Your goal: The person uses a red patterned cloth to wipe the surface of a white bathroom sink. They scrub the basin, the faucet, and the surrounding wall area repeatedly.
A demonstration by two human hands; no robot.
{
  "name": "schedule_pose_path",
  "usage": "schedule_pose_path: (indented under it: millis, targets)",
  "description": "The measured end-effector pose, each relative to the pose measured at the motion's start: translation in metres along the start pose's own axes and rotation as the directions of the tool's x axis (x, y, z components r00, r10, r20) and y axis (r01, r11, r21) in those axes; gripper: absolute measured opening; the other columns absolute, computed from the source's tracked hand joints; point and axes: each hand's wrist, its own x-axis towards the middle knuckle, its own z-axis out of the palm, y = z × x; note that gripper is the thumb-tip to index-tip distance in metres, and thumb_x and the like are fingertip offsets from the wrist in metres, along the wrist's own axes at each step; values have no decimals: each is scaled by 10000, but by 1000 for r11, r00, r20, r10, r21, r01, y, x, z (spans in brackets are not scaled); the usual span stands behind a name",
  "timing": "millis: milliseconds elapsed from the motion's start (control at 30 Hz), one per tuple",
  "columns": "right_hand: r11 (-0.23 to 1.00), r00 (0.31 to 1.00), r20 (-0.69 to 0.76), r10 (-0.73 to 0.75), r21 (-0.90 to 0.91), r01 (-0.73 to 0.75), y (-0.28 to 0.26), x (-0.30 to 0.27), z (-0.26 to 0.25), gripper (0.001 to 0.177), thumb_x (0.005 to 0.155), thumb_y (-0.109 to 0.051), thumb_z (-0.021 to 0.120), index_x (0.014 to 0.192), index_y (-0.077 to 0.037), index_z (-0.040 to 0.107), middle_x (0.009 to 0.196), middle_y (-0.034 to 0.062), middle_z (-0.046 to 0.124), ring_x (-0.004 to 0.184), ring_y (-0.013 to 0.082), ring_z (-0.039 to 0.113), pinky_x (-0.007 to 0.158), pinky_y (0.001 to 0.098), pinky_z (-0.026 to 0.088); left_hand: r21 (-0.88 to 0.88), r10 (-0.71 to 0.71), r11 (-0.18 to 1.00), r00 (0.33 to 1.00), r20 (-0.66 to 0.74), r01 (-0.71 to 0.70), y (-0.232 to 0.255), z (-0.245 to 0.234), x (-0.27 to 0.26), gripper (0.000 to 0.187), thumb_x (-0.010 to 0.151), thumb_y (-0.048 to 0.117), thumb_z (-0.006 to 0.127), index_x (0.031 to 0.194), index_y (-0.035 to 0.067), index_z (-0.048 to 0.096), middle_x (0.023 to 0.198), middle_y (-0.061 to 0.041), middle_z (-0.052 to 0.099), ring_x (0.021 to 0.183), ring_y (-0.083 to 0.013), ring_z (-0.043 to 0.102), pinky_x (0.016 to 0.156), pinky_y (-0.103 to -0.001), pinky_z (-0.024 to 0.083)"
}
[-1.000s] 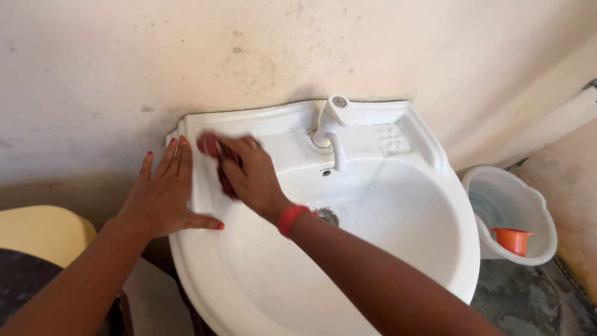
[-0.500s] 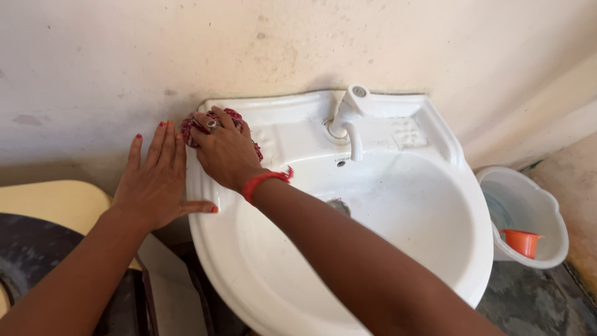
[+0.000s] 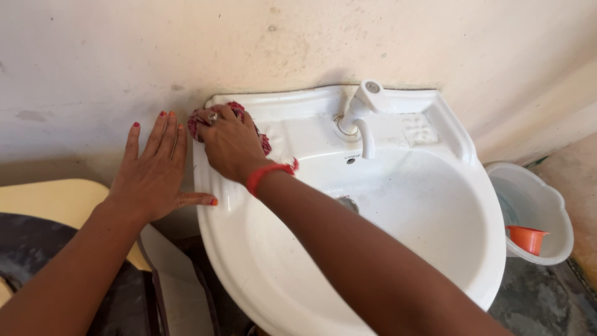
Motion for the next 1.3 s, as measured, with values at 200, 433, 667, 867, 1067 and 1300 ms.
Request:
schedule_pose_path:
  millis: [200,433,667,867,1067,1300]
  targets:
    - [987,969,-198,-151,23,158,-25,-65,-6,403,750,-95,619,1133,-44,734,1390,75,592,1337,286,475,1017,566,420,-240,-44,971,979,-201,-6,-12,34,-5,1476,540,1001,450,1576,-16,182,1676,-197,123,1526,-268,14,1164,-599,79]
    - [998,997,60,-57,-29,59,-13,-7,-9,252,877,-64,599,1076,-104,748,1385,-1,624,1362,243,485,1115,523,406,-124,-31,992,965,-261,-2,-12,45,-18,773,971,608,247,1568,119,204,1668,-26,157,1545,-182,64,1208,-581,57]
    - [977,974,-94,-206,-73,200,-28,-54,-7,342,819,-67,616,1143,-47,725,1380,88,611,1323,293,501,1070,570,384,55,-32,998,993,-115,39,-7,26,-19,649,988,404,291,1589,178,192,1682,11,130,1543,-177,59,1207,-575,44]
    - [979,963,263,-60,-172,108,-16,11,-18,271,921,-91,571,1104,-144,764,1320,30,658,1375,254,484,1210,555,330,77,-47,995,990,-134,57,-6,22,-22,615,1015,362,301,1599,187,215,1689,14,176,1557,-163,87,1222,-575,37]
    - [952,958,-65,-278,-154,266,-25,-48,-1,304,841,-131,609,1109,-75,741,1312,73,664,1271,284,539,1082,591,382,0,-108,994,986,-123,109,-9,30,-18,626,987,298,325,1597,204,224,1681,5,176,1546,-173,103,1215,-580,28]
    - [979,973,230,-34,-190,79,-7,27,6,205,953,-137,553,973,-117,756,1134,82,711,1310,256,528,1135,520,395,76,-110,990,991,-70,115,-7,23,-21,640,963,267,362,1592,215,260,1682,9,209,1554,-163,121,1225,-572,24]
